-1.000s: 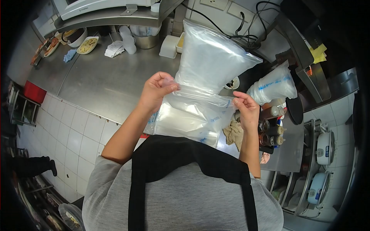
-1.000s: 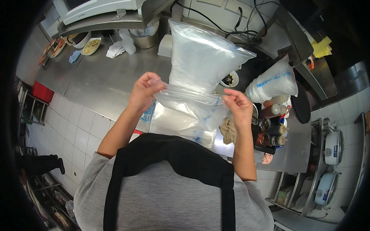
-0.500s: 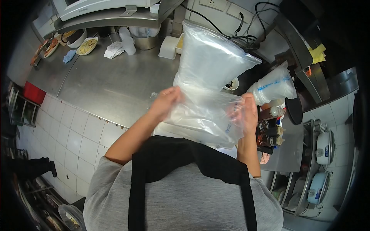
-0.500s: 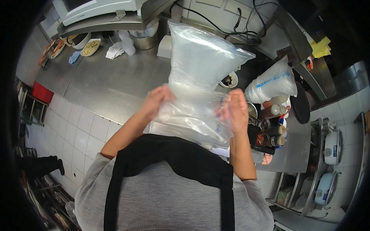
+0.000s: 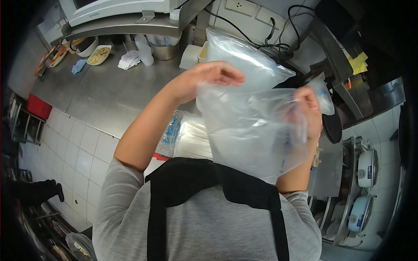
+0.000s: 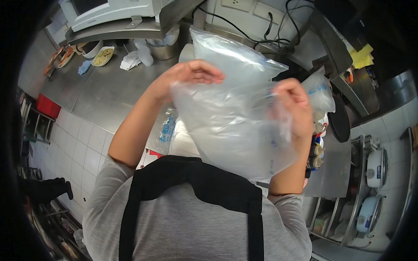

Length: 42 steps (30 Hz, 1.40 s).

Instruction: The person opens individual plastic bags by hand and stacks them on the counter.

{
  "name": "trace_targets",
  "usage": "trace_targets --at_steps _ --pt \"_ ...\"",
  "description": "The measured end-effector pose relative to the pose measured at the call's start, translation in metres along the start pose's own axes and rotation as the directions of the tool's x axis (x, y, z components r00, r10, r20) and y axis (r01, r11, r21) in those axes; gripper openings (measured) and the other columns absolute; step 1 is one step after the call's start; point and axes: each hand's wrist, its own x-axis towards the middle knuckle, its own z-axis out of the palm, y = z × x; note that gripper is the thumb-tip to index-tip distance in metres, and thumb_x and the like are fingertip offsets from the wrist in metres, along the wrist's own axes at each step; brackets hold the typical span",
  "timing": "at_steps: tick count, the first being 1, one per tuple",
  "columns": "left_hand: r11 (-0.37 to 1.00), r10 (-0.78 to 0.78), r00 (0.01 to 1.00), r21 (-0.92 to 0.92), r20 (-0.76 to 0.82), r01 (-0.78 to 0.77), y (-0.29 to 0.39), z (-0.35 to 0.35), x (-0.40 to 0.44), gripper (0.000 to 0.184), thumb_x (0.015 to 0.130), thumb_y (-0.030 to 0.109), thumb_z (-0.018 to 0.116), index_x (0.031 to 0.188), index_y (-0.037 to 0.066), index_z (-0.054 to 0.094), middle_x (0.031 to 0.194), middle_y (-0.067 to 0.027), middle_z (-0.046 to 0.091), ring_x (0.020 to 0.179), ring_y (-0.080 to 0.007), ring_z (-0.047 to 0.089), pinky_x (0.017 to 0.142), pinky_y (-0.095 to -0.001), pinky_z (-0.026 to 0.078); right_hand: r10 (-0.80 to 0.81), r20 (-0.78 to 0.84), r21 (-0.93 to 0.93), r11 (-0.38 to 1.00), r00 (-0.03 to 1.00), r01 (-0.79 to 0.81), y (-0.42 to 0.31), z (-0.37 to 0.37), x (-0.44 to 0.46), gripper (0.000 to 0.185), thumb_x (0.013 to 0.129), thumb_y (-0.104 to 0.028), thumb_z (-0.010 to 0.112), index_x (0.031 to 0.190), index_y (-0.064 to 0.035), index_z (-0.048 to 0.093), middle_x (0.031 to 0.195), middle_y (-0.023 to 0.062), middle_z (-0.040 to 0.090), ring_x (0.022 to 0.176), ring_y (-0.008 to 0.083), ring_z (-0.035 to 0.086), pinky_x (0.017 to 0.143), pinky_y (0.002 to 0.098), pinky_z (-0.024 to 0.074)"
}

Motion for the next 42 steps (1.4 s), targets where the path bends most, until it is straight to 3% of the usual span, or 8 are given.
trace_targets --at_steps 3,6,10,16,21,25,29,42 --pt "0.797 -0.198 0.917 -0.488 0.345 0.356 0.012 0.028 0.014 0.061 0.08 0.048 0.059 0.115 -0.002 0.052 0.107 -0.017 0.057 0.099 -0.0217 0.056 0.083 -0.0334 0.045 -0.079 0.121 -0.166 0.981 0.99 0.098 0.0 0.022 0.008 0.007 0.087 -0.01 0.053 0.088 -0.0034 0.054 0.074 -0.0008 0.055 0.051 0.0028 0.045 0.044 0.0185 0.0367" --pt "0.949 -0.131 0.575 -0.067 0.808 0.309 0.002 0.016 0.014 0.056 0.081 0.05 0.056 0.108 0.0 0.055 0.102 -0.0178 0.058 0.098 -0.024 0.056 0.084 -0.0354 0.044 -0.121 -0.089 -0.008 0.993 0.989 0.121 -0.001 0.001 0.01 0.01 0.087 -0.01 0.053 0.093 -0.0025 0.054 0.07 -0.0025 0.053 0.05 0.002 0.043 0.044 0.0157 0.0331" --pt "0.952 0.232 0.965 -0.233 0.122 -0.2 0.023 0.006 0.018 0.038 0.084 0.042 0.057 0.085 0.004 0.055 0.085 -0.0105 0.059 0.08 -0.0181 0.058 0.072 -0.0322 0.047 -0.068 -0.283 0.103 0.99 0.957 0.101 -0.002 -0.019 0.032 0.013 0.088 -0.012 0.054 0.097 -0.0033 0.055 0.066 -0.0038 0.052 0.05 0.0019 0.044 0.045 0.016 0.0344" --pt "0.97 -0.028 0.689 0.146 -0.724 0.193 -0.024 -0.042 0.049 0.015 0.088 0.017 0.053 0.077 0.006 0.055 0.068 -0.0011 0.054 0.063 -0.0114 0.051 0.056 -0.0255 0.042 -0.105 -0.249 -0.19 0.98 0.963 0.057 0.099 -0.08 0.092 0.015 0.085 -0.015 0.058 0.095 -0.0031 0.057 0.077 -0.0001 0.058 0.061 0.0066 0.053 0.051 0.0189 0.0413" --pt "0.967 -0.122 0.715 0.081 -0.689 0.243 -0.174 -0.081 -0.017 0.009 0.081 0.013 0.053 0.086 0.009 0.06 0.076 -0.0092 0.061 0.074 -0.0173 0.058 0.065 -0.0305 0.046 0.534 -0.515 0.372 0.844 0.671 -0.386 0.216 -0.045 0.049 0.019 0.086 -0.012 0.052 0.103 -0.0051 0.054 0.081 0.0036 0.059 0.064 0.0118 0.056 0.044 0.0217 0.0407" --pt "0.433 -0.106 0.46 0.376 -0.881 0.819 -0.158 -0.056 -0.028 0.015 0.082 0.017 0.052 0.088 0.006 0.059 0.078 -0.0104 0.063 0.081 -0.0216 0.06 0.073 -0.032 0.047 0.382 -0.609 0.034 0.888 0.695 -0.458 0.221 -0.047 0.041 0.027 0.091 -0.024 0.046 0.111 -0.006 0.048 0.09 0.0046 0.059 0.066 0.0148 0.058 0.045 0.0228 0.0398" --pt "0.95 0.25 0.567 0.313 -0.785 0.014 -0.097 -0.048 0.003 0.038 0.08 0.031 0.061 0.102 0.001 0.053 0.091 -0.0135 0.062 0.087 -0.0225 0.06 0.077 -0.0327 0.046 -0.214 -0.603 -0.058 0.973 0.768 0.225 0.154 -0.028 0.056 0.042 0.094 -0.038 0.035 0.12 -0.0065 0.042 0.112 0.0076 0.053 0.099 0.0164 0.051 0.081 0.0297 0.042" --pt "0.779 0.086 0.86 0.572 -0.504 0.257 -0.14 -0.07 -0.038 0.072 0.065 0.039 0.075 0.119 0.001 0.046 0.115 -0.0192 0.054 0.109 -0.0285 0.051 0.093 -0.0354 0.039 -0.304 -0.24 -0.42 0.889 0.922 0.184 0.198 -0.024 0.032 0.073 0.089 -0.052 0.036 0.133 0.0051 0.024 0.132 0.0169 0.034 0.123 0.0258 0.033 0.102 0.0342 0.0237"
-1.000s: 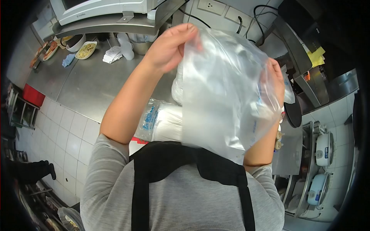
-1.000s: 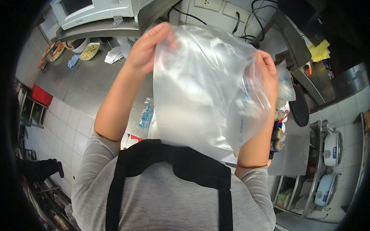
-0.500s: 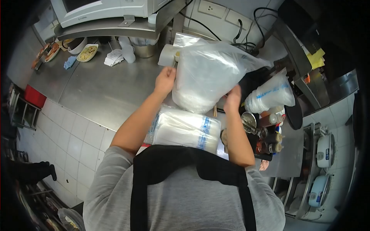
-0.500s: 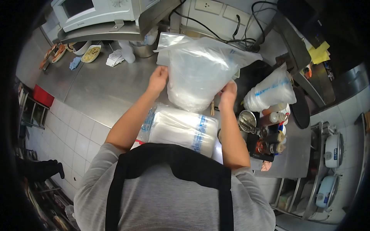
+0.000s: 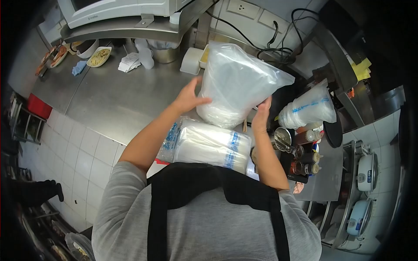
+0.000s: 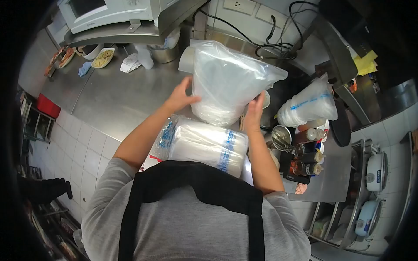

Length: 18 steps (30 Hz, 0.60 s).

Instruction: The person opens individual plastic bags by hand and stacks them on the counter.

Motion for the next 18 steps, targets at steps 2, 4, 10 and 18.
trace_targets --at_steps 2,4,10,18 --pt "0.989 0.044 0.994 -0.135 -0.102 -0.058 0.021 0.016 0.016 0.069 0.07 0.043 0.071 0.119 0.001 0.047 0.114 -0.0197 0.054 0.109 -0.03 0.051 0.092 -0.0351 0.039 -0.02 -0.12 0.185 0.982 0.993 0.042 -0.022 0.006 0.019 0.075 0.089 -0.055 0.034 0.133 0.0052 0.023 0.133 0.0146 0.033 0.124 0.0249 0.031 0.103 0.0335 0.0229" --pt "0.968 -0.047 0.993 -0.25 -0.104 0.02 0.033 0.042 0.025 0.065 0.076 0.047 0.064 0.119 0.001 0.046 0.112 -0.0202 0.055 0.106 -0.0318 0.052 0.091 -0.0351 0.039 0.113 -0.323 -0.009 0.992 0.94 -0.122 -0.034 0.02 0.038 0.078 0.088 -0.054 0.035 0.134 0.0076 0.018 0.134 0.0194 0.031 0.125 0.0272 0.03 0.104 0.0342 0.02" --pt "0.998 -0.041 0.996 -0.045 -0.078 0.037 0.007 0.052 -0.005 0.053 0.089 0.046 0.043 0.115 0.0 0.048 0.102 -0.0204 0.059 0.098 -0.0363 0.055 0.085 -0.0379 0.042 -0.046 -0.307 -0.205 0.979 0.951 -0.018 -0.005 0.027 0.015 0.078 0.088 -0.048 0.041 0.134 0.0092 0.014 0.133 0.0259 0.03 0.124 0.0318 0.031 0.102 0.0376 0.023" --pt "0.826 0.077 0.995 0.555 0.067 -0.101 -0.044 -0.006 -0.067 0.033 0.084 0.022 0.053 0.112 0.005 0.054 0.113 -0.0152 0.056 0.116 -0.0353 0.044 0.097 -0.0397 0.034 -0.017 0.049 -0.62 0.783 0.999 0.044 -0.017 -0.007 -0.097 0.066 0.08 -0.032 0.06 0.13 0.0023 0.032 0.127 0.024 0.039 0.121 0.0383 0.033 0.099 0.045 0.0256"
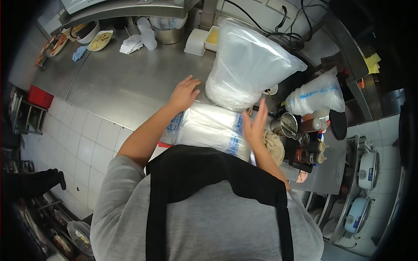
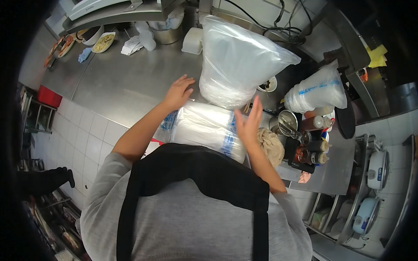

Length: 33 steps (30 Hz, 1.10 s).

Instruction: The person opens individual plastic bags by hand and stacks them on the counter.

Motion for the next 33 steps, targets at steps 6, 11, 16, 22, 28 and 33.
trace_targets --at_steps 6,11,16,22,28,33 --pt "0.985 0.034 0.997 -0.174 0.07 -0.022 0.062 -0.045 -0.025 0.046 0.075 0.027 0.065 0.115 0.008 0.053 0.119 -0.0136 0.053 0.12 -0.0353 0.038 0.098 -0.0407 0.033 -0.23 0.283 -0.181 0.941 0.931 0.287 -0.004 -0.012 -0.06 0.022 0.069 -0.018 0.068 0.09 -0.013 0.063 0.12 0.0086 0.049 0.119 0.0328 0.037 0.095 0.0475 0.0265" --pt "0.968 0.151 0.888 -0.246 0.434 -0.044 0.108 -0.043 -0.034 0.044 0.065 0.025 0.074 0.102 0.008 0.059 0.104 -0.013 0.059 0.102 -0.0302 0.052 0.085 -0.0377 0.041 -0.3 0.286 0.002 0.95 0.91 0.313 -0.035 -0.039 -0.037 0.026 0.06 -0.015 0.073 0.083 -0.0131 0.06 0.115 0.0042 0.052 0.114 0.0308 0.041 0.093 0.0491 0.0268" --pt "0.91 0.299 0.747 -0.413 0.594 -0.035 0.143 -0.072 -0.03 0.026 0.065 0.017 0.073 0.082 0.003 0.06 0.075 -0.0141 0.059 0.072 -0.0309 0.056 0.066 -0.0371 0.043 -0.202 0.427 0.004 0.975 0.881 0.221 -0.097 -0.071 0.004 0.044 0.055 -0.015 0.078 0.094 -0.0099 0.058 0.105 0.0057 0.058 0.104 0.0267 0.05 0.089 0.0443 0.0343" --pt "0.977 0.15 0.847 -0.205 0.509 -0.05 0.116 -0.109 -0.033 0.018 0.068 0.011 0.071 0.078 0.002 0.059 0.075 -0.0101 0.058 0.073 -0.0285 0.056 0.066 -0.0351 0.043 0.101 0.756 0.304 0.82 0.646 -0.484 -0.029 -0.103 0.021 0.021 0.066 -0.007 0.074 0.082 -0.0028 0.061 0.077 0.0059 0.063 0.072 0.0123 0.057 0.067 0.0247 0.0446" --pt "0.435 -0.231 0.892 -0.779 0.388 0.452 0.093 -0.093 -0.049 0.009 0.074 0.001 0.067 0.079 0.003 0.059 0.077 -0.002 0.062 0.076 -0.0116 0.059 0.072 -0.0248 0.046 0.298 0.58 0.607 0.462 0.758 -0.647 -0.052 -0.095 0.018 0.013 0.071 0.002 0.068 0.081 0.0004 0.061 0.078 0.0041 0.063 0.069 0.0087 0.057 0.068 0.0214 0.0456" --pt "0.313 -0.313 0.872 -0.826 0.376 0.469 0.093 -0.097 -0.051 0.012 0.073 -0.003 0.066 0.082 0.002 0.059 0.079 -0.0042 0.063 0.075 -0.0094 0.059 0.071 -0.0224 0.047 0.263 0.467 0.68 0.504 0.844 -0.533 -0.064 -0.114 0.016 0.014 0.072 0.007 0.064 0.084 0.0017 0.061 0.079 0.0064 0.063 0.071 0.0102 0.059 0.07 0.0215 0.0471"
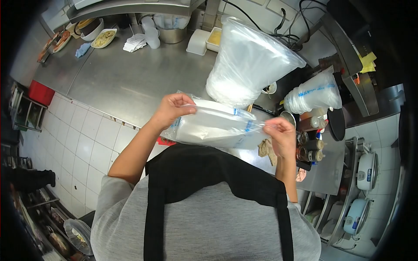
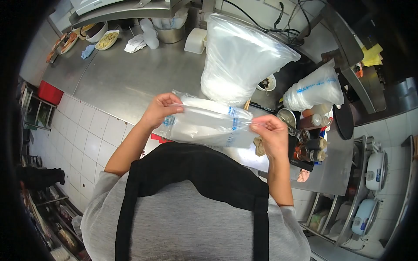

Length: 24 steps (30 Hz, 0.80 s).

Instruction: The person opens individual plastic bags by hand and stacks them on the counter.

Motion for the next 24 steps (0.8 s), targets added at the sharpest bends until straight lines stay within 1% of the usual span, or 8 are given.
trace_targets --at_steps 2,8,10,11,14,17,20,24 --pt "0.999 0.031 0.999 -0.01 -0.026 -0.032 0.007 -0.005 -0.001 0.012 0.073 -0.004 0.065 0.082 0.003 0.059 0.08 -0.0039 0.063 0.077 -0.0097 0.059 0.073 -0.0226 0.046 -0.096 0.026 0.055 0.994 0.995 0.094 -0.017 -0.006 -0.007 0.014 0.072 0.008 0.063 0.085 0.0023 0.061 0.08 0.007 0.064 0.073 0.0104 0.06 0.07 0.0213 0.0472" --pt "0.89 0.365 0.919 -0.233 -0.145 -0.391 0.072 0.036 -0.004 0.012 0.078 0.003 0.064 0.086 0.004 0.055 0.078 0.0022 0.056 0.069 -0.0048 0.05 0.062 -0.0194 0.041 -0.293 -0.137 -0.023 0.956 0.946 0.293 -0.056 0.016 -0.022 0.012 0.079 -0.001 0.063 0.086 0.0008 0.054 0.075 0.0021 0.057 0.065 0.0056 0.05 0.062 0.0179 0.0391" --pt "0.874 0.436 0.893 -0.185 -0.112 -0.45 0.082 0.038 -0.004 0.012 0.079 0.006 0.064 0.086 0.005 0.054 0.076 0.0039 0.053 0.067 -0.0034 0.046 0.06 -0.0188 0.038 -0.386 -0.178 0.007 0.919 0.905 0.393 -0.069 0.025 -0.024 0.011 0.079 0.0 0.062 0.087 0.0004 0.054 0.076 0.0023 0.056 0.066 0.0059 0.051 0.064 0.0182 0.0393" --pt "0.863 0.471 0.878 -0.162 -0.091 -0.479 0.086 0.04 -0.004 0.012 0.08 0.008 0.063 0.086 0.006 0.053 0.075 0.0048 0.052 0.067 -0.0027 0.045 0.059 -0.0186 0.037 -0.493 -0.167 -0.115 0.87 0.854 0.48 -0.067 0.018 -0.021 0.01 0.079 0.001 0.06 0.087 0.0003 0.053 0.082 0.0064 0.059 0.073 0.0076 0.053 0.069 0.0194 0.0408" --pt "0.857 0.513 0.846 -0.04 0.144 -0.513 0.104 0.043 0.004 0.01 0.082 0.012 0.062 0.087 0.006 0.054 0.075 0.0044 0.051 0.067 -0.0035 0.045 0.061 -0.0171 0.036 -0.589 -0.205 -0.243 0.804 0.781 0.543 -0.07 0.014 0.0 0.012 0.078 0.004 0.06 0.087 0.001 0.053 0.089 0.0117 0.062 0.079 0.0109 0.057 0.077 0.0222 0.0429" --pt "0.928 0.314 0.948 0.191 0.062 -0.32 0.087 0.039 0.032 0.01 0.082 0.013 0.063 0.084 0.007 0.055 0.076 0.0054 0.051 0.068 -0.0034 0.045 0.063 -0.0176 0.035 -0.488 -0.227 -0.081 0.872 0.843 0.483 -0.048 -0.004 0.022 0.015 0.076 0.008 0.06 0.087 0.0006 0.054 0.091 0.0147 0.063 0.082 0.0152 0.06 0.079 0.0245 0.046" --pt "0.944 0.32 0.944 -0.059 -0.085 -0.325 0.06 0.037 0.052 0.009 0.081 0.013 0.064 0.083 0.008 0.056 0.078 0.0056 0.052 0.071 -0.0033 0.046 0.065 -0.0188 0.036 -0.43 -0.252 -0.163 0.902 0.867 0.4 -0.033 -0.006 0.037 0.018 0.076 0.006 0.063 0.092 -0.0004 0.056 0.085 0.0075 0.062 0.075 0.009 0.057 0.07 0.0189 0.0447" --pt "0.939 0.319 0.939 -0.092 -0.129 -0.332 0.047 0.042 0.061 0.015 0.087 0.021 0.058 0.081 0.008 0.058 0.079 0.0031 0.055 0.071 -0.003 0.047 0.066 -0.0195 0.039 -0.405 -0.272 -0.312 0.895 0.873 0.318 -0.021 -0.004 0.045 0.011 0.08 -0.002 0.063 0.088 -0.0021 0.055 0.08 0.0005 0.061 0.067 0.0031 0.051 0.064 0.0147 0.0402"
